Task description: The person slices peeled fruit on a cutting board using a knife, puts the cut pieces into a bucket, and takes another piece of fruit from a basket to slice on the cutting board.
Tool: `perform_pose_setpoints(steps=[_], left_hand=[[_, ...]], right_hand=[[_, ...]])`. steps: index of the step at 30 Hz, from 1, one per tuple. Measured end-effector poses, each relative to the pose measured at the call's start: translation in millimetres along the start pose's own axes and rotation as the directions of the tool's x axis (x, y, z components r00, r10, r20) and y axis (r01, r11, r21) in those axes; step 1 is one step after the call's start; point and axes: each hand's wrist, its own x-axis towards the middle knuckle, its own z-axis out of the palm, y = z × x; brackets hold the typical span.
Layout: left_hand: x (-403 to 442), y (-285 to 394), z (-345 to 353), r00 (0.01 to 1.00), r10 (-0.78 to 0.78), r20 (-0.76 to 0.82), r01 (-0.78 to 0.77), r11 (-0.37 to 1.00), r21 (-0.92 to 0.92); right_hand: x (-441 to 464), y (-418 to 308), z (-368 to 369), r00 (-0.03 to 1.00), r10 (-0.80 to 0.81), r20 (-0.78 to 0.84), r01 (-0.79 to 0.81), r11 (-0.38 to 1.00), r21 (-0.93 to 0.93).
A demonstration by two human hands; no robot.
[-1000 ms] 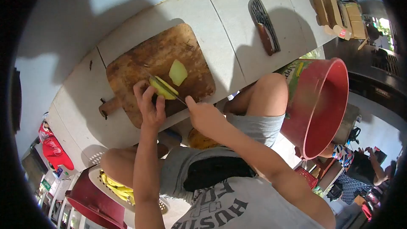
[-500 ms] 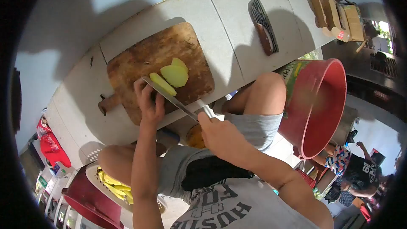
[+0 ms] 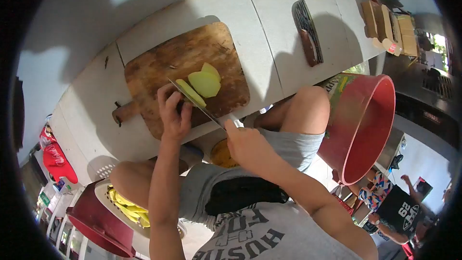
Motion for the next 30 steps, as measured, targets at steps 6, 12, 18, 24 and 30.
perform_pose_setpoints(steps=[6,12,18,24,30], left_hand=[[0,5,0,0.999,-0.021,0.025,0.020,0.999,0.029],[5,3,2,1.000,0.019,-0.001,-0.019,1.000,0.011],[7,12,1,1.000,-0.003,-0.022,0.002,0.999,-0.033],[9,11,-1,0.999,0.032,-0.023,-0.032,0.999,0.019],[9,11,-2,0.999,0.044,-0.026,-0.044,0.999,-0.012]], right_hand=[[34,25,35,0.989,0.142,0.041,-0.142,0.990,0.007],[25,22,30,0.996,0.092,0.001,-0.092,0.995,0.029],[-12,-14,-12,0.994,0.096,0.048,-0.098,0.995,0.026],[-18,-21,-18,0.994,0.097,0.041,-0.096,0.995,-0.013],[-14,-19,-15,0.993,0.104,0.063,-0.104,0.995,-0.001]])
